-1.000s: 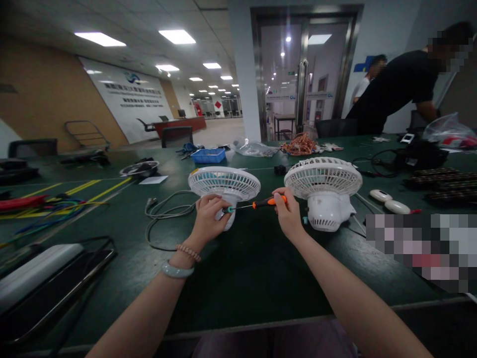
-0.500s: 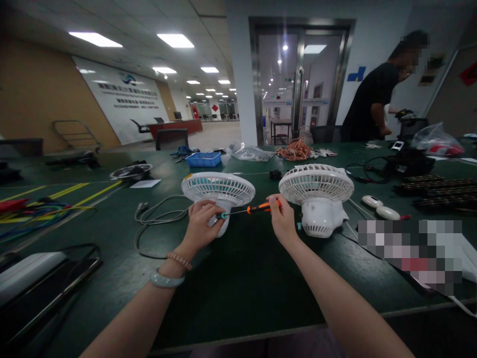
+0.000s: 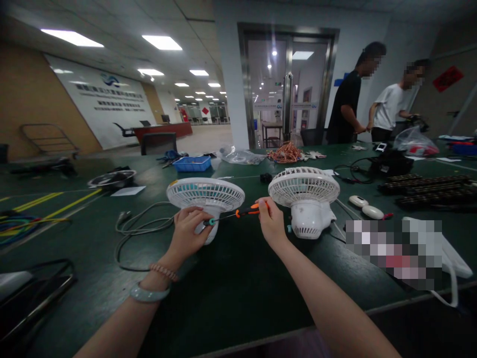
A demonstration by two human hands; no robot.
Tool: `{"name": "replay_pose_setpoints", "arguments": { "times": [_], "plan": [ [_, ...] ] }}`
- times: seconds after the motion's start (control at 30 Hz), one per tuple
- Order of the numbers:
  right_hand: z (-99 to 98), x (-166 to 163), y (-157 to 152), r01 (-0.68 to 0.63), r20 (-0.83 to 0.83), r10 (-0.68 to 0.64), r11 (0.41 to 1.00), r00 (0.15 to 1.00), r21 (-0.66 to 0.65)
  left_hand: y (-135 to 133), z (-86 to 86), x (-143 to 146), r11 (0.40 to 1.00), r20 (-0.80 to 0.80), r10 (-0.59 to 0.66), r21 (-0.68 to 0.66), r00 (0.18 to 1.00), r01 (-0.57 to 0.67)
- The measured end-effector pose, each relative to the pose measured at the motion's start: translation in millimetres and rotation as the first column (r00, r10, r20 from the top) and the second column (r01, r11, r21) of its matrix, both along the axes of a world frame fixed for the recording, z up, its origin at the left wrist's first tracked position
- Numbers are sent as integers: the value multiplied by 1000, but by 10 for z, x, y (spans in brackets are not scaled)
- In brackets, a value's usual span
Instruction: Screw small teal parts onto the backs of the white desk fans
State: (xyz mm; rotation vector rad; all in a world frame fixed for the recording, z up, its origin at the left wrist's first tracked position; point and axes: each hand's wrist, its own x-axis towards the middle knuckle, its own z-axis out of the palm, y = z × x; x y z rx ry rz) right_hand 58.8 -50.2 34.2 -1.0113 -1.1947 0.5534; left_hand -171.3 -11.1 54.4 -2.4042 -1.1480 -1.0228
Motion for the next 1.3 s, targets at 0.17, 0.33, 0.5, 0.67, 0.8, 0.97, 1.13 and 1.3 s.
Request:
{"name": "replay_pose_setpoints", "arguments": {
  "times": [0.17, 0.33, 0.5, 0.67, 0.8, 0.97, 1.13, 1.3],
  "plan": [
    [-3, 33, -9, -86, -35, 87, 996, 996, 26, 14, -1, 1, 1000, -1, 4, 12, 1000, -4],
    [-5, 43, 10, -38, -37, 38, 999, 999, 24, 17, -16, 13, 1000, 10, 1, -1, 1000, -1],
    [-6, 54, 53, -67, -19, 66, 997, 998, -38, 9, -16, 19, 1000, 12, -2, -6, 1000, 2],
    [-55, 111, 111, -49, -18, 48, 998, 999, -45, -4, -6, 22, 1000, 11, -4, 11, 1000, 4],
    [-55, 132, 101, -64, 12, 64, 998, 998, 22, -13, 5, 20, 1000, 2, -8, -2, 1000, 8],
    [-28, 110, 63, -11, 38, 10, 1000, 999, 19, -12, -5, 19, 1000, 9, -7, -13, 1000, 7],
    [-22, 135, 64, -79, 37, 79, 997, 996, -1, -5, -18, 31, 1000, 22, -19, -6, 1000, 19],
    [7, 162, 52, -127, 16, 127, 991, 992, 28, 6, -7, 45, 1000, 9, -6, -5, 1000, 6]
  ]
}}
